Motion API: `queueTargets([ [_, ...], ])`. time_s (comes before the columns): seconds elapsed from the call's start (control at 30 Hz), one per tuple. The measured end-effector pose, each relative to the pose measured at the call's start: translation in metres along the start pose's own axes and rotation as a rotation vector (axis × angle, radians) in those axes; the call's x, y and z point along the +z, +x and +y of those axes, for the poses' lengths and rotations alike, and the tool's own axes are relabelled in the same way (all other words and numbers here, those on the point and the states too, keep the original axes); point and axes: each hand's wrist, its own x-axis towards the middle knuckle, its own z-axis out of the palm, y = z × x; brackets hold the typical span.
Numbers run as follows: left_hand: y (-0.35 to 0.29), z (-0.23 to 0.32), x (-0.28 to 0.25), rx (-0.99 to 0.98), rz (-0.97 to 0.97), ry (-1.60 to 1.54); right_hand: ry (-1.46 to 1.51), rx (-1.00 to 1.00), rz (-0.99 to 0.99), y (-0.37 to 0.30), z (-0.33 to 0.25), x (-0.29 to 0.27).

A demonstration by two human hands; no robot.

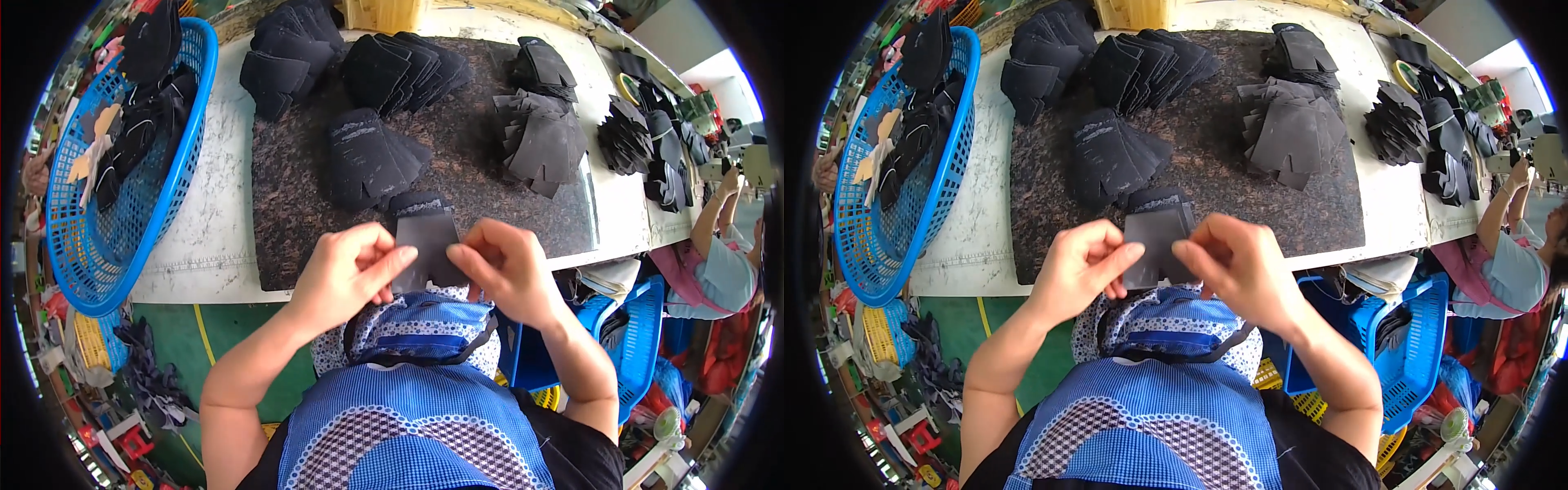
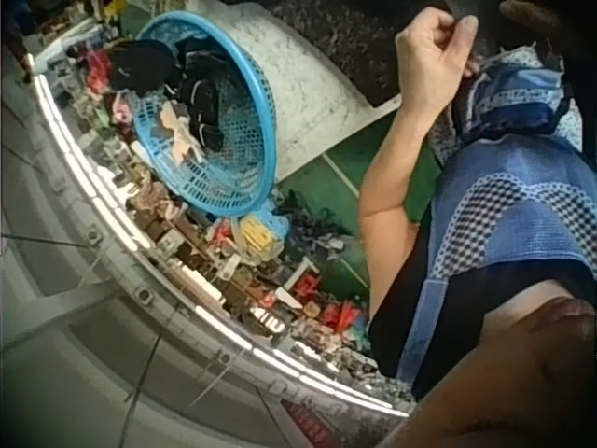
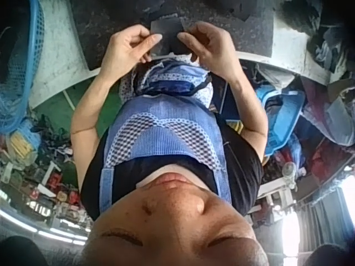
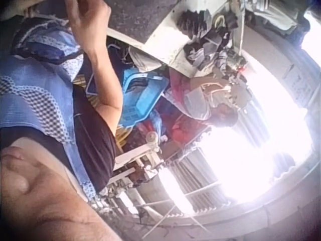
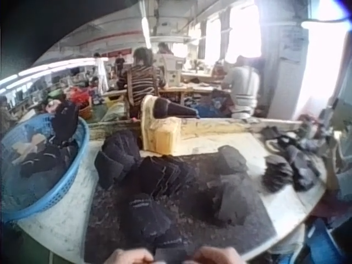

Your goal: Organizing and inspecting black shoe upper components at a manufacturing workstation.

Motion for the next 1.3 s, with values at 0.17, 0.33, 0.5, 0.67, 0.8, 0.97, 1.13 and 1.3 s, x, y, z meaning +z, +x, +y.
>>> queueTargets([
  [0.17, 0.013, -0.011, -0.001, -0.055, -0.021, 0.178, -0.097, 0.046, 0.006, 0.015, 0.015, 0.002],
  [0.33, 0.017, -0.015, -0.001, 0.008, -0.024, 0.209, -0.122, 0.066, 0.039, 0.019, 0.018, 0.005],
  [0.5, 0.018, -0.033, 0.003, 0.554, 0.206, 0.653, -0.524, -0.164, 0.166, 0.024, 0.018, -0.001],
  [0.67, 0.006, -0.035, -0.013, 0.689, 0.459, 0.438, -0.161, -0.433, 0.295, 0.047, -0.029, -0.008],
  [0.8, 0.006, -0.021, -0.047, 0.534, 0.505, 0.278, -0.739, -0.989, 0.173, 0.122, -0.029, 0.020],
  [0.97, -0.018, -0.041, -0.061, 0.517, 0.535, 0.347, -0.714, -1.016, 0.135, 0.135, -0.023, 0.024],
  [1.13, 0.011, -0.027, -0.048, 1.022, 0.375, 0.855, -0.582, -0.928, 0.194, 0.147, -0.018, 0.029],
  [1.3, 0.036, -0.023, -0.043, 0.797, 0.338, 0.883, 0.024, -0.736, 0.564, 0.099, -0.074, 0.006],
])
